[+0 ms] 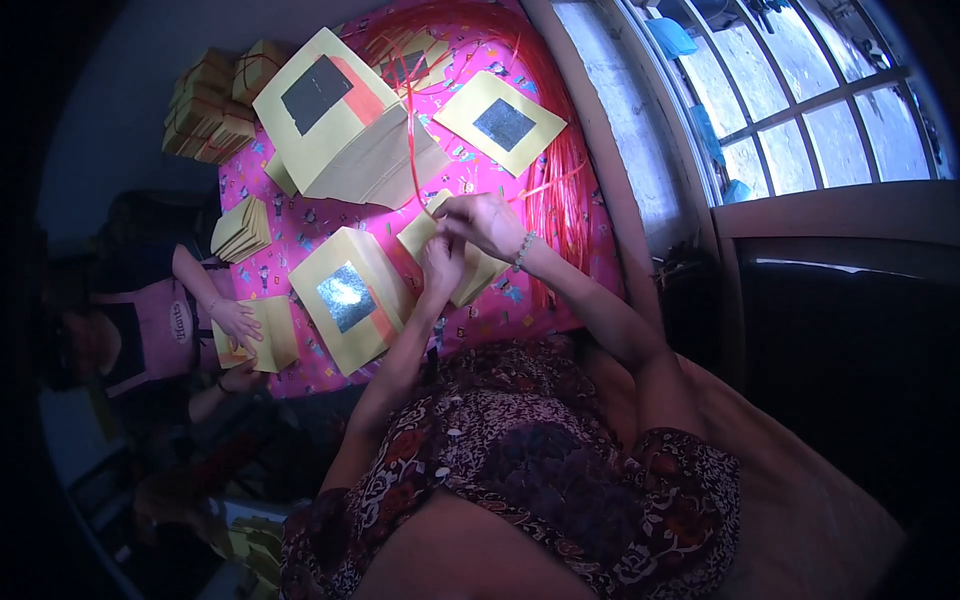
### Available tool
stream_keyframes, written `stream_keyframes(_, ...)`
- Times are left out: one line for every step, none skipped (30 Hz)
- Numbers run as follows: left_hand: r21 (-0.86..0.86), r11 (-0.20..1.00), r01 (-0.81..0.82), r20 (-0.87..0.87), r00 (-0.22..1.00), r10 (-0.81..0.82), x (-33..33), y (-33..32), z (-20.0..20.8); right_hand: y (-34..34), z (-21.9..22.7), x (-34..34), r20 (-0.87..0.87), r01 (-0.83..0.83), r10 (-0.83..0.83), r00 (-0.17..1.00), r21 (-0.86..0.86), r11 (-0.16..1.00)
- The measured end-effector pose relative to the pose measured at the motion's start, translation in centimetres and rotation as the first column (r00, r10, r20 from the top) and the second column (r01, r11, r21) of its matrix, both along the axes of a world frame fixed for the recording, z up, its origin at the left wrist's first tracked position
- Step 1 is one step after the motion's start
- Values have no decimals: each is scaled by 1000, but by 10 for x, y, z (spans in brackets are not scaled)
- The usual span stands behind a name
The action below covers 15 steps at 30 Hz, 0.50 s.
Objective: Folding yellow paper sheets with foil inserts and bundling them with string.
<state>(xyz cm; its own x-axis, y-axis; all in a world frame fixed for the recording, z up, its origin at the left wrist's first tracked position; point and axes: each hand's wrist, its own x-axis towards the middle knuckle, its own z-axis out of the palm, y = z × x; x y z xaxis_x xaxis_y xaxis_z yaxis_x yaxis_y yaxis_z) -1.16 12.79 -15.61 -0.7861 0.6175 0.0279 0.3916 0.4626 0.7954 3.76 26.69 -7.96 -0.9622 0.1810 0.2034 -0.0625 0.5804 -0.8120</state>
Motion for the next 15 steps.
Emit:
stream_keyframes(-3, 1000, 5, 0, 1000, -5, -1, 0, 0, 1, 0, 4, 83, 110, -101, 991, -118, 987)
stream_keyframes(85, 996, 14, 49, 999, -18, -2, 1, 0, 2, -1, 11, 83, 115, -105, 991, -120, 986)
stream_keyframes(174, 985, 17, 99, 995, -34, -2, 2, 4, 5, -5, 18, 136, 222, -209, 968, -82, 972)
stream_keyframes(170, 985, 23, 100, 994, -41, -2, 3, 7, 6, -12, 26, 186, 327, -315, 931, -39, 944)
stream_keyframes(142, 989, 36, 149, 987, -57, -3, 2, 9, 4, -24, 33, 256, 346, -329, 909, -26, 938)
stream_keyframes(114, 992, 51, 198, 977, -73, -3, 2, 10, -2, -35, 39, 259, 352, -334, 907, -27, 936)
stream_keyframes(192, 981, 40, 295, 951, -97, -5, 2, 8, -8, -41, 43, 201, 341, -335, 921, 6, 940)
stream_keyframes(191, 981, 44, 294, 950, -100, -6, -1, 7, -13, -48, 47, 142, 331, -333, 932, 41, 943)
stream_keyframes(162, 984, 69, 299, 947, -115, -7, -3, 11, -16, -52, 47, 214, 381, -370, 904, -13, 925)
stream_keyframes(132, 987, 93, 304, 944, -130, -8, -5, 15, -16, -55, 47, 217, 382, -369, 904, -16, 924)
stream_keyframes(128, 987, 93, 306, 943, -129, -9, -6, 15, -15, -59, 49, 311, 421, -370, 875, -112, 900)
stream_keyframes(118, 987, 105, 316, 939, -137, -10, -8, 15, -15, -63, 51, 403, 466, -361, 841, -202, 861)
stream_keyframes(108, 987, 115, 327, 934, -145, -11, -9, 15, -14, -68, 52, 404, 469, -362, 840, -205, 859)
stream_keyframes(104, 987, 118, 328, 933, -146, -12, -11, 15, -12, -73, 51, 392, 449, -328, 859, -272, 851)
stream_keyframes(95, 988, 119, 340, 929, -144, -14, -10, 16, -10, -76, 49, 376, 427, -296, 878, -338, 839)
